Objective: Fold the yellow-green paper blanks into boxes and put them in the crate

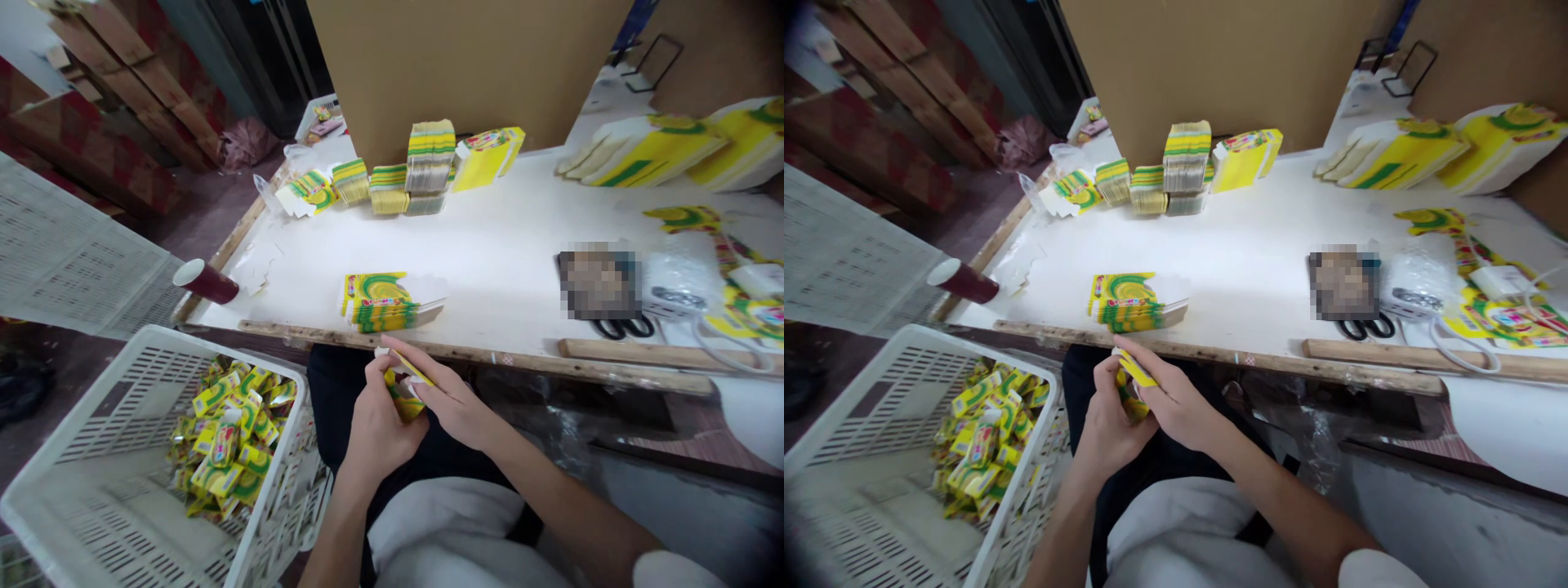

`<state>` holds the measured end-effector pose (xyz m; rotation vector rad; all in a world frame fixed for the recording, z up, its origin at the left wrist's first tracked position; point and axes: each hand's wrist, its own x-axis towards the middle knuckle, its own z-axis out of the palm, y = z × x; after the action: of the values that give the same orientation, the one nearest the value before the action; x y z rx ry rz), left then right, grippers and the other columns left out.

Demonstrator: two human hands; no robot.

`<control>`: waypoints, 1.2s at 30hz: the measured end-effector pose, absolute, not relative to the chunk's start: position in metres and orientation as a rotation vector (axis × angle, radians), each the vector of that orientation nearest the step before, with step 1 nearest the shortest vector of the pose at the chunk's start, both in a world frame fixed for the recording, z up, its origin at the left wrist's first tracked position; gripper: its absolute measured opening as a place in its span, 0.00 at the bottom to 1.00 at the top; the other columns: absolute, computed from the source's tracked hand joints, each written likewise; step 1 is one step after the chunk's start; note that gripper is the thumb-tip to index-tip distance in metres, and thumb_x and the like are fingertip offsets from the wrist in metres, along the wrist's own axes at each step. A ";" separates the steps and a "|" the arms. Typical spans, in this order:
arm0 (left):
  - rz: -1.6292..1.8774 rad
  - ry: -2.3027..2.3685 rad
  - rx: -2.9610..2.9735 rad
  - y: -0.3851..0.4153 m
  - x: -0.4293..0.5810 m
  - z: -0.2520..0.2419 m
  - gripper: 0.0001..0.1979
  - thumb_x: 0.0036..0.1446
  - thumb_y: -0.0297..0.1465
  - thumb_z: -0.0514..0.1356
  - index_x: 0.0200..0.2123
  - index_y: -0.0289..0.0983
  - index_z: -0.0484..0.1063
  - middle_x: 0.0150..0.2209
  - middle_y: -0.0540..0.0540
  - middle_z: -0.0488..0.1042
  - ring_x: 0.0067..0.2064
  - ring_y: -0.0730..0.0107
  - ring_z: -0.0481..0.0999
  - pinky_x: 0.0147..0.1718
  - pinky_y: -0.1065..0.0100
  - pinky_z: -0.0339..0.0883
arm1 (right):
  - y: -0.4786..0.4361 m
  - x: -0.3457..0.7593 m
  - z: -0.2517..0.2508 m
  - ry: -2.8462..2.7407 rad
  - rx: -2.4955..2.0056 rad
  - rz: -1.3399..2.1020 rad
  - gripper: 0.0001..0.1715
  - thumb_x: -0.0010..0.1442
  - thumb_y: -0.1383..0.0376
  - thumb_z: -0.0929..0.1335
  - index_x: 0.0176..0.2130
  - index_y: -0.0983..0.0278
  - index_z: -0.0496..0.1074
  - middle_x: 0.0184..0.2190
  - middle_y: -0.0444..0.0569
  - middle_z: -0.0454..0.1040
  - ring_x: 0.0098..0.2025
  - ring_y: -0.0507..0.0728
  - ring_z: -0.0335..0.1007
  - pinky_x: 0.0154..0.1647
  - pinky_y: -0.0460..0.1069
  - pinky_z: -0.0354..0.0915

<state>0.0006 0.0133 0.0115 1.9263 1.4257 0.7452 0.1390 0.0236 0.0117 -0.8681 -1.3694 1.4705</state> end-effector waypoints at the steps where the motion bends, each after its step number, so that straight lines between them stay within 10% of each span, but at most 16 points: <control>1: 0.737 1.432 1.930 0.013 0.001 0.011 0.31 0.42 0.25 0.59 0.49 0.39 0.50 0.39 0.47 0.68 0.35 0.67 0.73 0.33 0.67 0.67 | 0.024 0.139 0.012 -1.372 -0.864 1.472 0.33 0.57 0.73 0.59 0.60 0.55 0.58 0.61 0.43 0.60 0.63 0.57 0.54 0.64 0.55 0.48; 36: 0.688 1.404 1.868 0.011 0.002 0.005 0.31 0.43 0.24 0.59 0.50 0.41 0.50 0.41 0.47 0.69 0.38 0.67 0.74 0.35 0.67 0.67 | 0.027 0.133 -0.002 -1.213 -0.898 1.499 0.28 0.53 0.73 0.61 0.53 0.57 0.66 0.56 0.46 0.67 0.59 0.59 0.60 0.62 0.57 0.52</control>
<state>0.0024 0.0113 0.0054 1.8681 1.4043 0.6879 0.1328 0.0271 -0.0021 -0.8983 -1.2132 1.4986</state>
